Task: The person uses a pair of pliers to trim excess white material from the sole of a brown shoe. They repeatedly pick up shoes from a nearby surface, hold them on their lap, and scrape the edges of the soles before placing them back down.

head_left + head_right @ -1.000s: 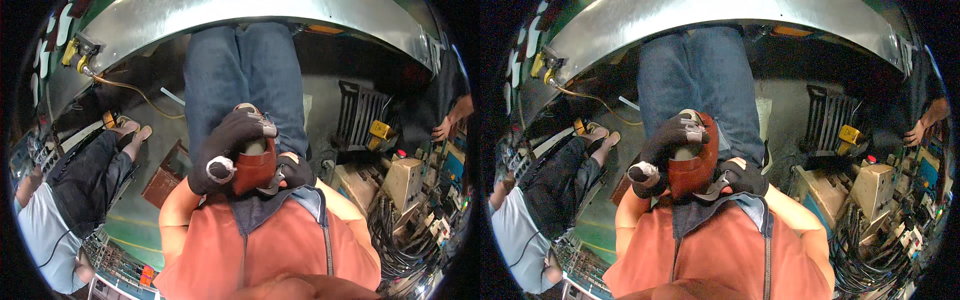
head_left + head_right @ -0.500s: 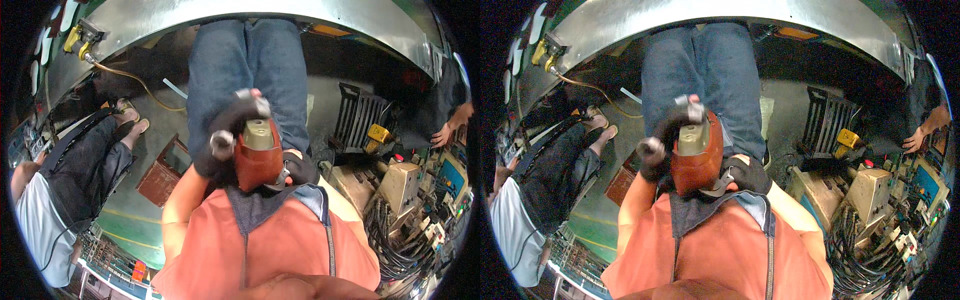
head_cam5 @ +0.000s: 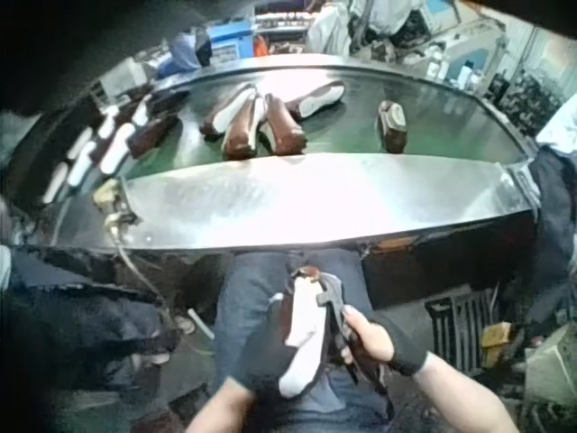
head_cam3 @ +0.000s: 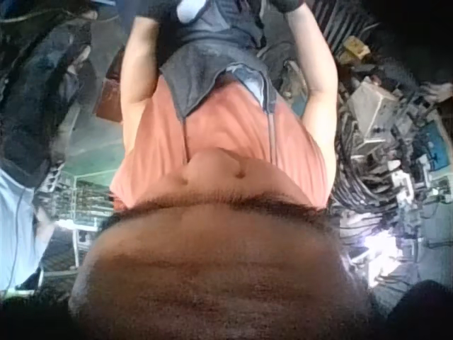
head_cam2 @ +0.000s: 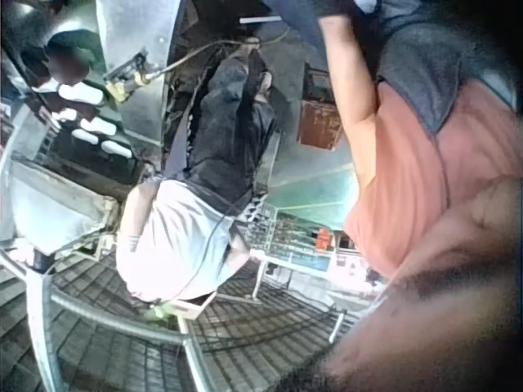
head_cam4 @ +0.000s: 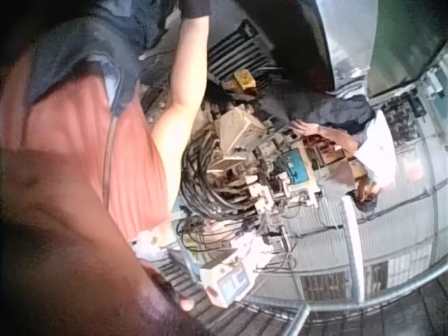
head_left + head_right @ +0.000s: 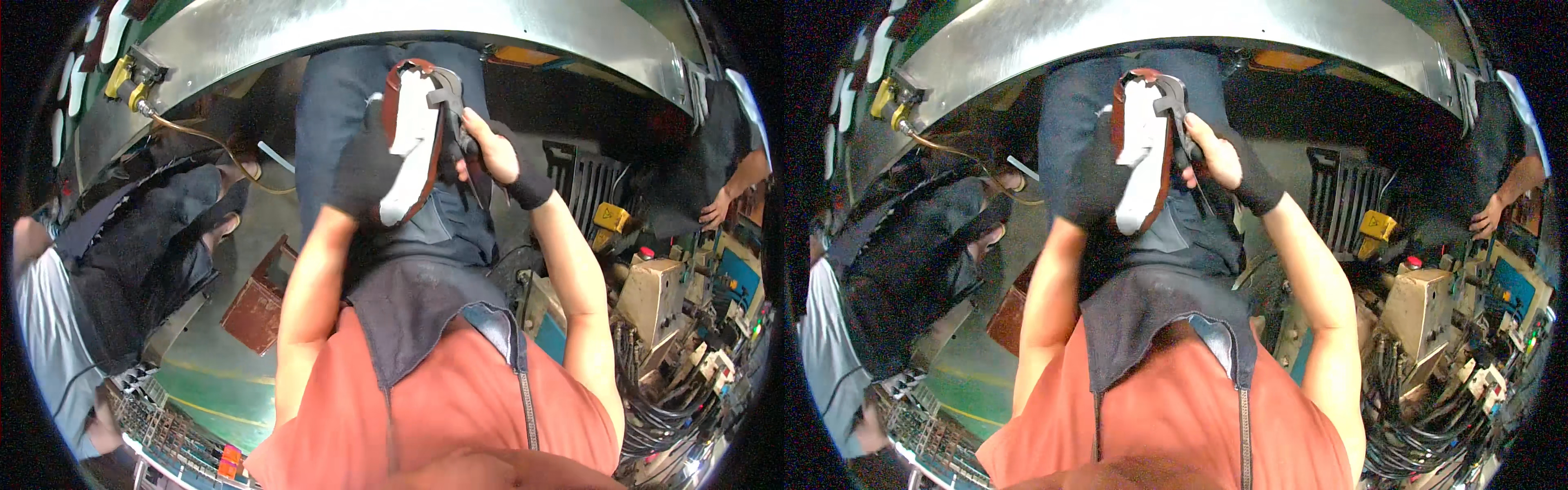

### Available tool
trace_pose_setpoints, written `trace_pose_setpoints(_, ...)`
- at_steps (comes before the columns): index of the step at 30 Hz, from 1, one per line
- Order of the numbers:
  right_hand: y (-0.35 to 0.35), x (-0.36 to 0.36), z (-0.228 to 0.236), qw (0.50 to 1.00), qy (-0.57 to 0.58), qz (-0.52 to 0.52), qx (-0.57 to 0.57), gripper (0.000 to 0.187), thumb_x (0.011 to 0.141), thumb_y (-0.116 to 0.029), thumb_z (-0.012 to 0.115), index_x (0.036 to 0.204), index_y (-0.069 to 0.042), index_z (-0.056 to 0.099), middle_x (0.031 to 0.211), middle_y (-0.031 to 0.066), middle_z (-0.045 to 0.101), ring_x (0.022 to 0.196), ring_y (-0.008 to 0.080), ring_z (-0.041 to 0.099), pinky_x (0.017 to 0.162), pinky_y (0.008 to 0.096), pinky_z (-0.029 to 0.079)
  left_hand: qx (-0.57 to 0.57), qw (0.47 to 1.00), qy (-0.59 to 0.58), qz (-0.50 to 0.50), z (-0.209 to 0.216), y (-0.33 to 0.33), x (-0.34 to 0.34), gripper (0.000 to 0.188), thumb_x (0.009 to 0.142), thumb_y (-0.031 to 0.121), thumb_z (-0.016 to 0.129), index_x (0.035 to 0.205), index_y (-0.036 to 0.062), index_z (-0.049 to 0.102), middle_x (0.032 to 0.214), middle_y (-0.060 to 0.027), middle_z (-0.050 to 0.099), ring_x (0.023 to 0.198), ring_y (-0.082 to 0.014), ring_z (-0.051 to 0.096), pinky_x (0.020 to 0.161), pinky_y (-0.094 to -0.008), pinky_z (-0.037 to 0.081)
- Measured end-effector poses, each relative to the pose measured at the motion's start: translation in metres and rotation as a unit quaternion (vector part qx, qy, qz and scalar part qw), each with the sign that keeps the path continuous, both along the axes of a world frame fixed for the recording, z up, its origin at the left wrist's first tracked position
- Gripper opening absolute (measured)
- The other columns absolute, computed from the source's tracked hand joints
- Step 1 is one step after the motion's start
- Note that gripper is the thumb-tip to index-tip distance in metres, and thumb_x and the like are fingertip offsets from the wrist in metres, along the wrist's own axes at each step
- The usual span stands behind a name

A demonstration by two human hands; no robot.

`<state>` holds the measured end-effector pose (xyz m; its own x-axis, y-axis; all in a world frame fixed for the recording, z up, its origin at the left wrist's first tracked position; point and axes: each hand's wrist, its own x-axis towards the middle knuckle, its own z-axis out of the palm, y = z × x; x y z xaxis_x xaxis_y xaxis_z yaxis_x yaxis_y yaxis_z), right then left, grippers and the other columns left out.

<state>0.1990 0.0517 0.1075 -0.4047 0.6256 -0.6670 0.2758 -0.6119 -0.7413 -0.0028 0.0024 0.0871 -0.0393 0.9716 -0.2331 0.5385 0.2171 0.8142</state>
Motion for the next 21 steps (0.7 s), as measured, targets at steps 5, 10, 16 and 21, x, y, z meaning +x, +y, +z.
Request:
trace_pose_setpoints(5,0.014,0.016,0.01,0.999,-0.002,0.036,-0.03,0.05,0.097,-0.049,0.04,0.093,-0.004,0.063,0.078,0.0051,0.065,0.061,0.0125,0.061,0.057,0.0233,0.046,-0.062,0.993,-0.09,0.053,0.004,-0.013,-0.023,0.041,0.09,0.024,0.057,0.124,0.0012,0.052,0.111,-0.0214,0.063,0.104,-0.0315,0.062,0.087,-0.0359,0.048)
trace_pose_setpoints(10,0.034,0.035,0.01,0.933,-0.116,0.268,0.209,0.044,0.095,-0.042,0.048,0.092,-0.001,0.062,0.078,0.0037,0.063,0.069,0.0103,0.052,0.064,0.0268,0.044,0.121,0.992,-0.026,0.025,-0.037,-0.049,0.017,0.066,0.083,0.026,0.067,0.13,-0.0106,0.04,0.132,-0.0334,0.041,0.124,-0.044,0.043,0.103,-0.0442,0.035)
trace_pose_setpoints(16,0.022,0.011,0.028,0.736,-0.309,0.39,0.459,0.038,0.089,-0.038,0.056,0.082,-0.001,0.061,0.074,0.0205,0.059,0.069,0.038,0.06,0.06,0.0416,0.047,0.212,0.973,0.081,-0.047,-0.042,-0.05,0.023,0.076,0.085,0.034,0.062,0.131,-0.0178,0.03,0.13,-0.0416,0.035,0.122,-0.056,0.036,0.106,-0.0536,0.028)
trace_pose_setpoints(21,0.017,0.03,-0.024,0.77,-0.247,0.337,0.483,0.036,0.088,-0.039,0.058,0.082,-0.004,0.062,0.075,0.0205,0.06,0.07,0.0387,0.06,0.059,0.0414,0.048,0.246,0.958,0.132,-0.062,-0.026,-0.035,0.013,0.065,0.088,0.026,0.057,0.13,-0.0156,0.031,0.135,-0.0414,0.028,0.13,-0.0532,0.027,0.109,-0.0554,0.022)
